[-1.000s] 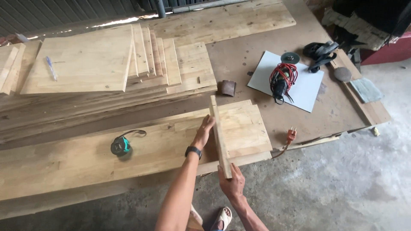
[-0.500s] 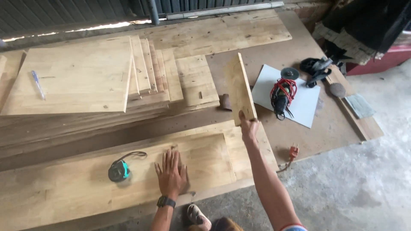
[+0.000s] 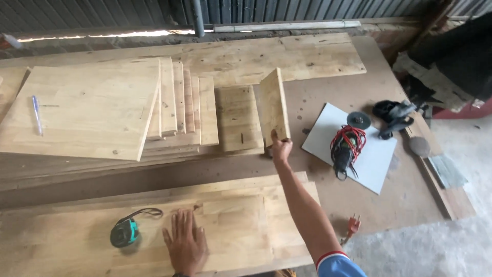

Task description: The person measures the length of a wooden plank using a tape measure. They then pick up a smaller piece of wood, inspect it, and place it on the workbench before measuring the plank again.

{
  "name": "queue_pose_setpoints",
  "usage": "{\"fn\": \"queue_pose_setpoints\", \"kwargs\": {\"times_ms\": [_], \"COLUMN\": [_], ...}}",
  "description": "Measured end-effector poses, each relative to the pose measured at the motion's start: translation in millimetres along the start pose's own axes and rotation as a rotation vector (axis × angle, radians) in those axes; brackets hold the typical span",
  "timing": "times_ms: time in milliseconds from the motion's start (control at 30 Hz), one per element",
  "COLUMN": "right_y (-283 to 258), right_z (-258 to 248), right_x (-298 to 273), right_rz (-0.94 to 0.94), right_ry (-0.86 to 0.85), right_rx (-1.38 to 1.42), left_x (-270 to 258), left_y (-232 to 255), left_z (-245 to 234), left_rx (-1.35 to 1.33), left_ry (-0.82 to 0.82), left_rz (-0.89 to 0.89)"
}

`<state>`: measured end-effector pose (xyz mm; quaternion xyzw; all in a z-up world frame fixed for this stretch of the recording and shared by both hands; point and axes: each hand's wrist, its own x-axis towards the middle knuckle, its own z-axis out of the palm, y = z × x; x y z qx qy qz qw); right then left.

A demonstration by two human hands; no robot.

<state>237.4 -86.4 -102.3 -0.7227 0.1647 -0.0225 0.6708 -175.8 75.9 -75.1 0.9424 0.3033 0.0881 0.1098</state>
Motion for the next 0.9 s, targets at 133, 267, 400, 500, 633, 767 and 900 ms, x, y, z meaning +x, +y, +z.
{"fn": "queue_pose_setpoints", "kwargs": {"times_ms": [133, 267, 400, 500, 633, 767, 900], "right_y": [-15.7, 5.2, 24.2, 29.0, 27.1, 19.0, 30.6], "right_z": [22.6, 34.8, 36.4, 32.7, 31.2, 25.6, 27.6], "right_x": [-13.0, -8.8, -0.8, -8.0, -17.7, -22.8, -19.4], "right_rz": [0.054, -0.051, -0.133, -0.158, -0.233, -0.198, -0.228], "right_ry": [-0.062, -0.082, -0.195, -0.259, -0.265, -0.273, -0.264], "right_rx": [0.022, -0.327, -0.548, -0.578, -0.576, -0.621, -0.623], "left_x": [-1.0, -1.0, 1.7, -0.3, 0.8, 1.0, 0.1], "left_y": [1.5, 0.1, -1.4, -0.6, 0.3, 0.3, -4.1], "left_z": [6.0, 3.9, 3.2, 2.3, 1.0, 1.3, 7.0], "left_rx": [0.023, 0.024, 0.0, 0.002, 0.033, 0.048, 0.027], "left_ry": [0.227, 0.157, 0.122, 0.105, 0.082, 0.088, 0.141], "left_rz": [0.065, 0.05, 0.068, 0.05, 0.038, 0.052, 0.082]}}
